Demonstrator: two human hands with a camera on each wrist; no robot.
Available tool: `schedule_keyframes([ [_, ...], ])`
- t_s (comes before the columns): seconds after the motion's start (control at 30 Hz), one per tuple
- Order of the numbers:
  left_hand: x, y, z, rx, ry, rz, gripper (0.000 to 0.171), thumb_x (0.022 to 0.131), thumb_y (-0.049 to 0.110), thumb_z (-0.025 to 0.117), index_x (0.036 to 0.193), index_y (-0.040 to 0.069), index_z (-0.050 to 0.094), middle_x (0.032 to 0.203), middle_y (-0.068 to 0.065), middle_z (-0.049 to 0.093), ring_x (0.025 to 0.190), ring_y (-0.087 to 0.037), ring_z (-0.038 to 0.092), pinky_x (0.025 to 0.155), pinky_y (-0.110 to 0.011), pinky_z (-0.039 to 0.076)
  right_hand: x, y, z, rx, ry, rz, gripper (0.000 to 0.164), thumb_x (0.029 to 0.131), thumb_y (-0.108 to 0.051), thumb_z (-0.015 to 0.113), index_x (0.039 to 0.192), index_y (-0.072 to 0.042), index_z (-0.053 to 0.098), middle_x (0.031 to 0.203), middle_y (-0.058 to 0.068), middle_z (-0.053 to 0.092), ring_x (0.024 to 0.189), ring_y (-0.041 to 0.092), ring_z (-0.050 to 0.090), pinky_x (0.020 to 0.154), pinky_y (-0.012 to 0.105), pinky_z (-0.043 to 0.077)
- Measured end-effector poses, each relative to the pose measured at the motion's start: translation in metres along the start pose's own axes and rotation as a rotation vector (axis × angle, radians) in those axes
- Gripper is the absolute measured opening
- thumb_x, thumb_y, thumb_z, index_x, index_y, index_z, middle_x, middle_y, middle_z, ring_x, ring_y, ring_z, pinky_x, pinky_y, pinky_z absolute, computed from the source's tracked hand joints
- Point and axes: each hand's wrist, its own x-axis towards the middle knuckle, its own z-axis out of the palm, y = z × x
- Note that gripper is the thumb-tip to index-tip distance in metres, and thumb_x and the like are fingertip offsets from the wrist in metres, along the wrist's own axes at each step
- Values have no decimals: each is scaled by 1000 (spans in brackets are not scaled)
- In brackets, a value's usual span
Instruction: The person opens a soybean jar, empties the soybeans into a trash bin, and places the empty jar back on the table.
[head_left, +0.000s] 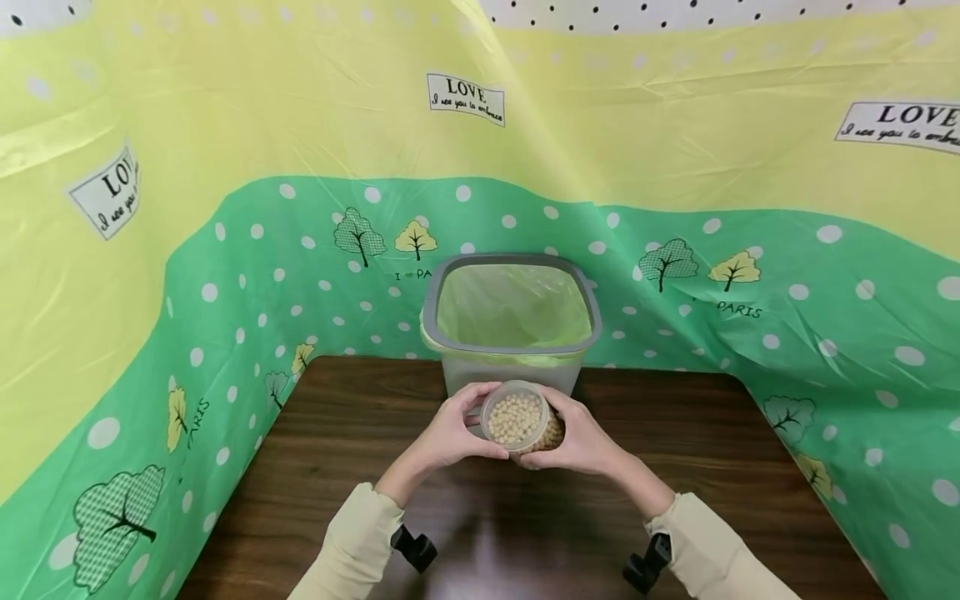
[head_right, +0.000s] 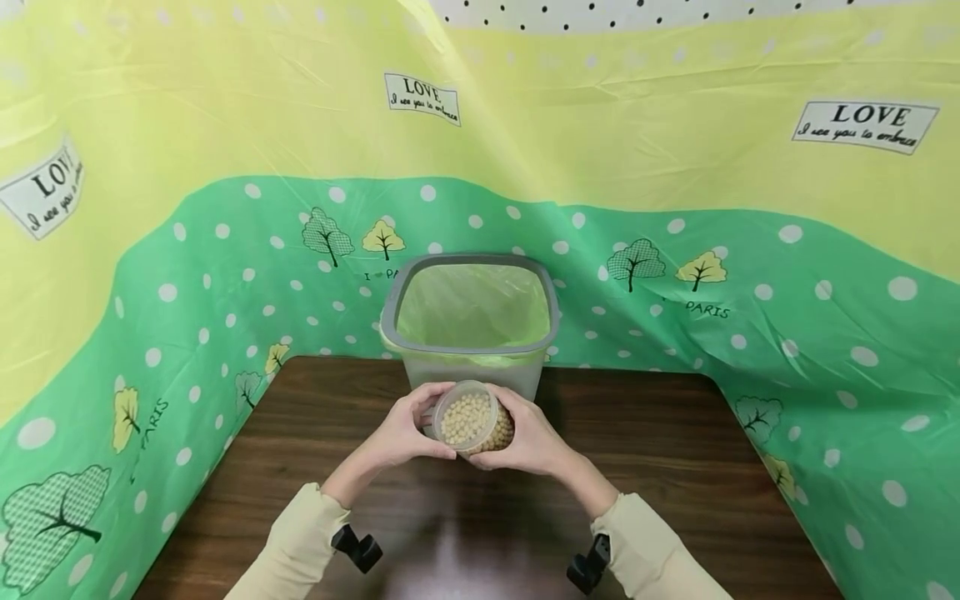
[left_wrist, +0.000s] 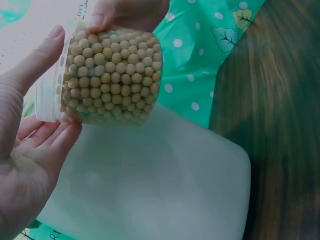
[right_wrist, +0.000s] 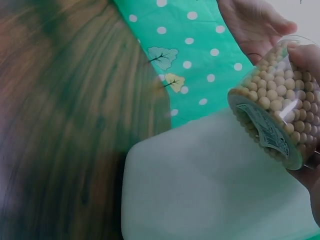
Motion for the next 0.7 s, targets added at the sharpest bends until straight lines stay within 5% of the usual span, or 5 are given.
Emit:
schedule_keyframes([
  [0.27,4,-10,3,-2,24,56,76,66,-3,78,133,-4,41,129,-19,43,116,-31,47,87,-33,47,1,7,3,-92,51,-81,87,62,-35,83,134,-12,40,121,3,52,105,16,53,82,37,48],
  [0.43,6,-29,6,-2,68,68,78,66,2,80,134,2,42,130,-13,43,117,-26,47,87,-30,48,1,8,4,-155,90,-127,87,61,-35,83,133,-8,42,119,6,53,103,19,54,79,38,49],
  [0.7,7,-38,-7,-220,-78,76,68,69,0,76,129,-5,44,129,-21,42,118,-34,44,89,-35,47,1,-18,-14,88,-114,69,77,65,-17,82,131,-5,44,118,8,56,102,19,55,81,32,48],
])
